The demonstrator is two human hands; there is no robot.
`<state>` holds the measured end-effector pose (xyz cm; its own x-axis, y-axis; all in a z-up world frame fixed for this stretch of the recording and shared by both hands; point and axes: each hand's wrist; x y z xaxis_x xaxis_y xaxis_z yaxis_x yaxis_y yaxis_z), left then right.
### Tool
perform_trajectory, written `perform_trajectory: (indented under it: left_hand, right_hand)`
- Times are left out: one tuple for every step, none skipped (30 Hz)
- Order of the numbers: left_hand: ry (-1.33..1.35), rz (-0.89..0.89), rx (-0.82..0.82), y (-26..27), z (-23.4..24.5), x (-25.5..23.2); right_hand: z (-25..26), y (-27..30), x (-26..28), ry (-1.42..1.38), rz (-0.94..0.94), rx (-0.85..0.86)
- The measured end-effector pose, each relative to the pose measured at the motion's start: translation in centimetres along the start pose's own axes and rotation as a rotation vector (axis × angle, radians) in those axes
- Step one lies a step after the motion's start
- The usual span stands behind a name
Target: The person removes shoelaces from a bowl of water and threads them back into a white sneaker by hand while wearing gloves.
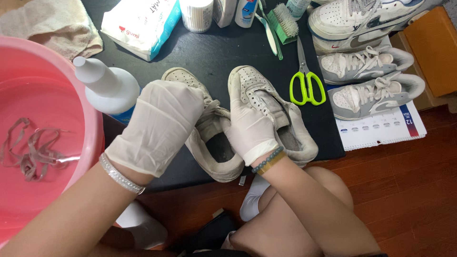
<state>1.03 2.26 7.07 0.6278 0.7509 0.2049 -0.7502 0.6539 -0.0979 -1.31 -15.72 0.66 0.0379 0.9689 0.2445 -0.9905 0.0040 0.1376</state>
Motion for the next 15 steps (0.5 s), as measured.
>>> perform_trajectory:
  left_hand:
    - [0.003, 0.005, 0.017, 0.2, 0.3, 0.0]
    - [0.005, 0.014, 0.033, 0.4, 0.6, -0.1]
    - [0.008, 0.023, 0.049, 0.5, 0.9, -0.3]
    - [0.059, 0.048, 0.075, 0.8, 1.1, -0.6]
    - [0.11, 0.073, 0.102, 1.1, 1.4, -0.9]
    - [0.161, 0.098, 0.125, 1.3, 1.7, -1.3]
    - [0.21, 0.135, 0.127, 1.8, 2.0, -1.3]
    - [0.261, 0.169, 0.131, 2.5, 2.4, -1.2]
    - [0.312, 0.203, 0.136, 3.2, 2.7, -1.2]
    - [0.358, 0.223, 0.159, 3.9, 3.0, -1.1]
    - [0.403, 0.244, 0.183, 4.7, 3.2, -0.9]
    - [0.448, 0.274, 0.198, 5.3, 3.4, -0.8]
    - [0.443, 0.296, 0.239, 5.9, 3.4, -0.7]
    - [0.44, 0.309, 0.289, 6.5, 3.4, -0.6]
    - [0.436, 0.323, 0.338, 7.0, 3.3, -0.6]
  right_hand:
    - [-0.1, -0.1, 0.0, 0.023, -0.007, 0.007]
    - [-0.2, -0.4, 0.0, 0.049, -0.009, 0.013]
    - [-0.2, -0.6, 0.0, 0.062, -0.02, 0.037]
    - [-0.3, -0.8, 0.1, 0.075, -0.033, 0.063]
    - [-0.3, -1.0, 0.2, 0.088, -0.045, 0.089]
    - [-0.2, -1.2, 0.3, 0.084, -0.047, 0.082]
    - [-0.1, -1.4, 0.3, 0.08, -0.049, 0.075]
    - [0.0, -1.4, 0.3, 0.076, -0.054, 0.071]
    - [0.1, -1.4, 0.3, 0.082, -0.046, 0.07]
    - [0.1, -1.3, 0.4, 0.084, -0.04, 0.07]
    - [0.1, -1.2, 0.5, 0.087, -0.033, 0.07]
    - [0.2, -1.3, 0.6, 0.089, -0.012, 0.051]
    - [0.2, -1.4, 0.7, 0.09, 0.008, 0.033]
    - [0.0, -1.3, 0.7, 0.089, 0.019, 0.021]
    - [-0.2, -1.1, 0.7, 0.098, -0.004, 0.048]
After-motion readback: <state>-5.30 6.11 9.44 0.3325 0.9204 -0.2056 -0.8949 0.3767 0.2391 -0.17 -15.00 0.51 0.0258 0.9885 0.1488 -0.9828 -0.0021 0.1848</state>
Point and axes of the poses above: each hand's wrist, its own y-axis away from the middle knuckle, its own z-axis out of the back of the hand, x = y × z, and after that the axes turned 5 degrees about -z, right-handed
